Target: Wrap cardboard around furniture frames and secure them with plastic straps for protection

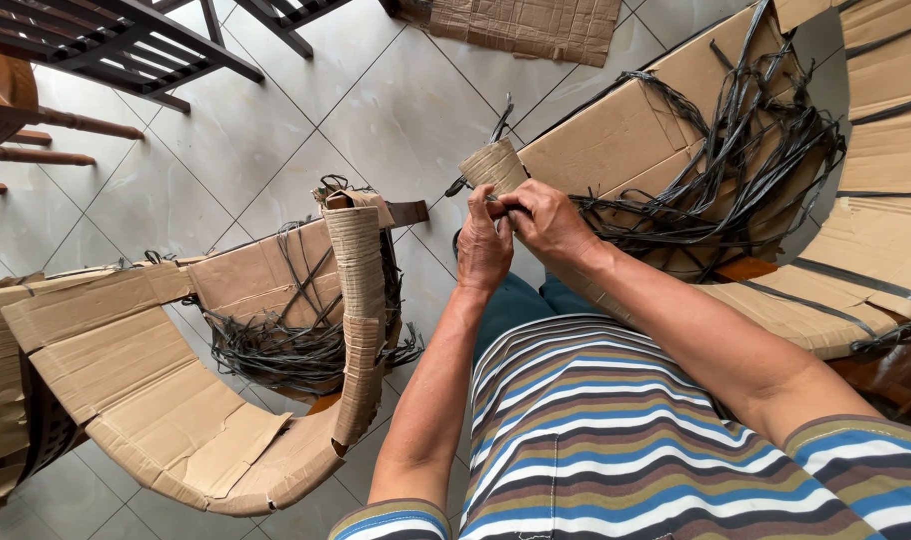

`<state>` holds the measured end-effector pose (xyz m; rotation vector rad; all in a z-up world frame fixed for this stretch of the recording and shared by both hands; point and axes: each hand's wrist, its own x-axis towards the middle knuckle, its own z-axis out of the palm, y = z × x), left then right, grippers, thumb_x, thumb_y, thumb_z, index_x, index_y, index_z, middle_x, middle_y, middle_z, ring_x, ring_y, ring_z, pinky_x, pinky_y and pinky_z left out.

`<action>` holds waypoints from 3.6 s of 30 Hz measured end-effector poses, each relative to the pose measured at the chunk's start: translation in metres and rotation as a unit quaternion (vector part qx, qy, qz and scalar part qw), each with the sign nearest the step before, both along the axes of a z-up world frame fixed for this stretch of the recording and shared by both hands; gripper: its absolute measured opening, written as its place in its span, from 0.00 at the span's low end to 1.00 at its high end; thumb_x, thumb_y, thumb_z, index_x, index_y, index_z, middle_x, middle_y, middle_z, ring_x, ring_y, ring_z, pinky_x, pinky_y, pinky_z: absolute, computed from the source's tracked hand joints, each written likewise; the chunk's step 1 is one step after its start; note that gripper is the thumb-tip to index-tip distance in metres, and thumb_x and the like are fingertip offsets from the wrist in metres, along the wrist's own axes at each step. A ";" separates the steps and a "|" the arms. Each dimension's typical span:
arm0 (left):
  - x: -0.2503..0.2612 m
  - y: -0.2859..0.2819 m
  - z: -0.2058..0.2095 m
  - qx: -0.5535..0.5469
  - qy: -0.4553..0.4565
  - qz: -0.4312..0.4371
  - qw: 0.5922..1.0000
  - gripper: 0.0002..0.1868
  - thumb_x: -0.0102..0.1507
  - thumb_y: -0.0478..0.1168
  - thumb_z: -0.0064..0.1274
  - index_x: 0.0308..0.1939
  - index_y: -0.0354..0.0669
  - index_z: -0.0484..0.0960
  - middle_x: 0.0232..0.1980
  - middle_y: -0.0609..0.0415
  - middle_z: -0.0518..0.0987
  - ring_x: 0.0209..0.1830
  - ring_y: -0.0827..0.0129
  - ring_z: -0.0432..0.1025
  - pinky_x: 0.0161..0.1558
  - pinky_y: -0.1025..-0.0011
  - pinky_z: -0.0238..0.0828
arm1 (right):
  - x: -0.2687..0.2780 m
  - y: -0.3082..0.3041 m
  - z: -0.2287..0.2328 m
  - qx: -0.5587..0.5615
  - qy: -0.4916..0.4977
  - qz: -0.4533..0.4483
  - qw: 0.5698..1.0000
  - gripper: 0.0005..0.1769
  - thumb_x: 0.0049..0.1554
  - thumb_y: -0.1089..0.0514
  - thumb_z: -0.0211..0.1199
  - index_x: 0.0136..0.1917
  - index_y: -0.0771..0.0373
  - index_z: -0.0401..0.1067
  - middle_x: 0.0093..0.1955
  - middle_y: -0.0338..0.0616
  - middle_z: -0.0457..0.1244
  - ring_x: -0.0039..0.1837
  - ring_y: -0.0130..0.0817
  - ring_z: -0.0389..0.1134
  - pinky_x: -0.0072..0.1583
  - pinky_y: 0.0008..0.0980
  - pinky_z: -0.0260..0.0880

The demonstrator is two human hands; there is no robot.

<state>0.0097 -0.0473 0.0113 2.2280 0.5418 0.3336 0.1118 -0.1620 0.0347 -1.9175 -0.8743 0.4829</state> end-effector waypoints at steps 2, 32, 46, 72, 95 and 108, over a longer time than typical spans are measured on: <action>0.000 -0.001 0.001 0.013 -0.002 -0.001 1.000 0.30 0.62 0.31 0.52 0.67 0.48 0.61 0.42 0.52 0.83 0.45 0.54 0.79 0.45 0.54 0.80 | -0.001 0.000 -0.006 -0.009 -0.019 -0.001 1.000 0.10 0.59 0.65 0.63 0.54 0.60 0.79 0.48 0.48 0.68 0.54 0.49 0.72 0.55 0.41 0.74; -0.010 0.004 -0.027 0.334 -0.029 0.001 0.942 0.03 0.67 0.44 0.54 0.41 0.53 0.79 0.32 0.63 0.71 0.33 0.69 0.73 0.36 0.72 0.72 | 0.030 0.005 -0.017 -0.116 0.189 0.041 0.974 0.06 0.59 0.56 0.64 0.45 0.57 0.81 0.38 0.46 0.71 0.45 0.37 0.71 0.48 0.37 0.70; -0.019 0.014 -0.010 0.151 0.024 -0.015 0.988 0.03 0.62 0.42 0.56 0.37 0.54 0.77 0.32 0.60 0.74 0.35 0.61 0.76 0.38 0.63 0.74 | 0.027 -0.037 -0.033 -0.117 0.073 -0.044 0.989 0.07 0.62 0.53 0.65 0.47 0.58 0.77 0.41 0.50 0.68 0.50 0.48 0.72 0.50 0.44 0.70; 0.023 -0.062 -0.039 0.239 -0.054 -0.153 0.958 0.08 0.62 0.42 0.55 0.45 0.52 0.80 0.39 0.57 0.78 0.44 0.63 0.77 0.59 0.64 0.67 | 0.025 -0.284 -0.171 -0.313 0.256 -0.272 0.873 0.14 0.60 0.45 0.62 0.54 0.49 0.81 0.41 0.32 0.72 0.47 0.33 0.74 0.50 0.34 0.73; 0.034 -0.086 0.006 0.295 0.024 -0.137 0.945 0.02 0.61 0.43 0.53 0.33 0.55 0.79 0.27 0.63 0.71 0.31 0.70 0.74 0.46 0.72 0.70 | 0.045 -0.310 -0.324 -0.460 0.096 -0.120 0.874 0.19 0.62 0.47 0.54 0.60 0.52 0.79 0.67 0.39 0.65 0.64 0.54 0.66 0.62 0.53 0.72; 0.032 -0.085 -0.019 0.309 -0.010 -0.107 0.945 0.04 0.57 0.45 0.55 0.30 0.57 0.76 0.25 0.63 0.73 0.31 0.68 0.75 0.47 0.69 0.71 | 0.107 -0.293 -0.054 -0.172 0.038 -0.298 0.938 0.33 0.60 0.69 0.61 0.78 0.63 0.63 0.47 0.51 0.72 0.53 0.49 0.72 0.56 0.45 0.70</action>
